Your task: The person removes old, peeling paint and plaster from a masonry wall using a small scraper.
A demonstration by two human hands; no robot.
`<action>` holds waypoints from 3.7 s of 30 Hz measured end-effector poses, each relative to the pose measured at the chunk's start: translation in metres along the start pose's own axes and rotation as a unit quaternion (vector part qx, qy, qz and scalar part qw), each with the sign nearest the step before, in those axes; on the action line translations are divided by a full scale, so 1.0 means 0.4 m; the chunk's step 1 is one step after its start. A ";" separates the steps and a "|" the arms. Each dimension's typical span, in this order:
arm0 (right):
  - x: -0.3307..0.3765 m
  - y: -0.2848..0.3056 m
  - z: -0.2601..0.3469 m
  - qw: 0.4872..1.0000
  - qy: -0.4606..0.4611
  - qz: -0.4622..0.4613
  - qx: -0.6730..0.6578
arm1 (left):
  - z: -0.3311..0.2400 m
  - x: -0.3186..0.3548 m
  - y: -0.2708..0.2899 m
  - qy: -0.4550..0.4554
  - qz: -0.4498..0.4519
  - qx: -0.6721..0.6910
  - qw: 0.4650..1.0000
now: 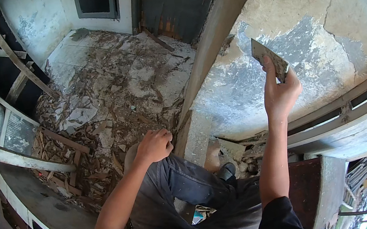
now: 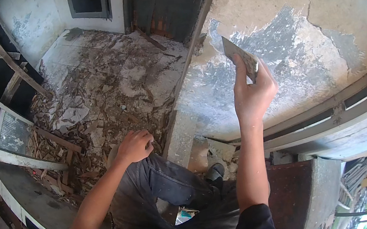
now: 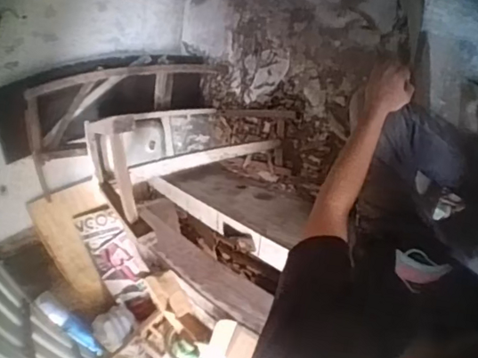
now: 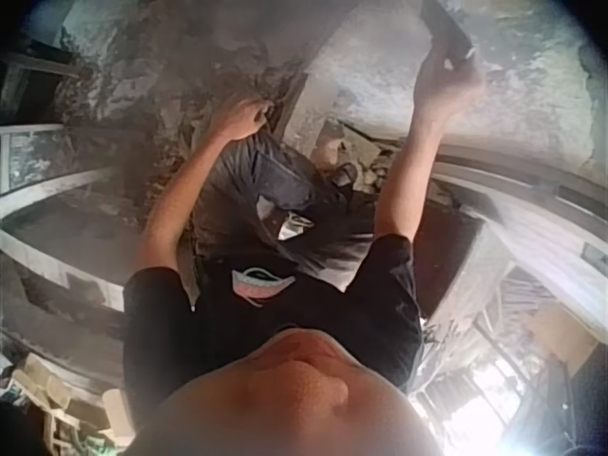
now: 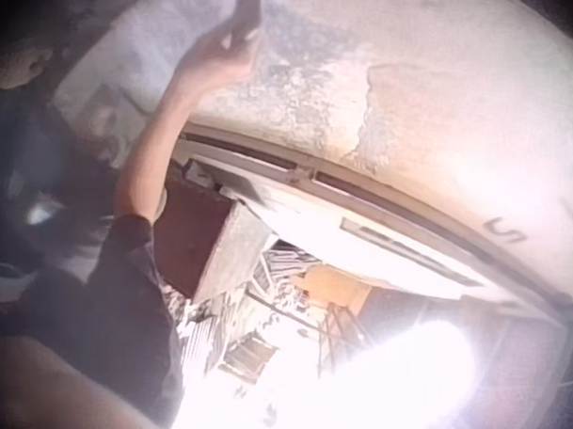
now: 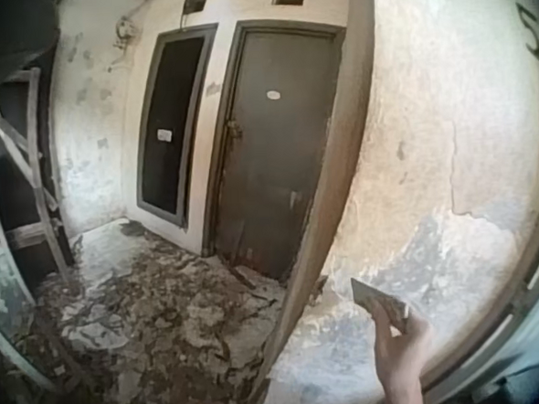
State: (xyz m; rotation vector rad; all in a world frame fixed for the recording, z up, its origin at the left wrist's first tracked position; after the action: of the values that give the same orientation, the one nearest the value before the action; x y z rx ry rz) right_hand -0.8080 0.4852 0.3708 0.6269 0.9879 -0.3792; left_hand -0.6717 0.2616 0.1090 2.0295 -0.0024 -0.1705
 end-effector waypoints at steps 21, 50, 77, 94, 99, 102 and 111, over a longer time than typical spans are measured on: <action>0.007 -0.064 -0.001 0.999 0.011 0.042 0.019 | 0.009 0.003 -0.014 -0.026 -0.016 0.000 1.000; 0.028 -0.087 -0.032 0.999 -0.033 -0.011 -0.007 | -0.006 -0.010 -0.003 -0.029 0.017 -0.007 0.999; 0.077 -0.033 -0.020 0.995 -0.057 -0.009 0.083 | -0.003 -0.008 0.006 -0.036 0.006 -0.011 0.999; 0.075 -0.110 0.013 0.995 -0.075 -0.055 -0.027 | 0.010 -0.006 0.001 -0.033 -0.018 -0.015 0.999; 0.065 -0.089 -0.018 0.991 -0.123 -0.058 -0.006 | 0.005 -0.014 0.001 -0.051 -0.014 -0.014 0.999; 0.068 -0.060 -0.005 0.986 -0.164 -0.001 0.013 | 0.001 0.002 -0.008 -0.057 -0.005 -0.010 0.998; 0.070 -0.068 0.019 0.962 -0.256 -0.009 -0.090 | 0.015 0.006 -0.021 -0.040 -0.027 -0.007 0.999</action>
State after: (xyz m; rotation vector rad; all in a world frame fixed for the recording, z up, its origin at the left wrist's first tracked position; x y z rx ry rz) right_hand -0.8041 0.4588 0.3412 0.3269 0.5235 -0.4348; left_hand -0.6706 0.2599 0.0988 2.0081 0.0023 -0.2853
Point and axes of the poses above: each hand's wrist, its own x-axis away from the middle knuckle, its own y-axis out of the back of the hand, z = x × y, the point moved 3 cm from there along -x, towards the middle knuckle, and after that the axes turned 6 degrees about -z, right-handed, at the moved point
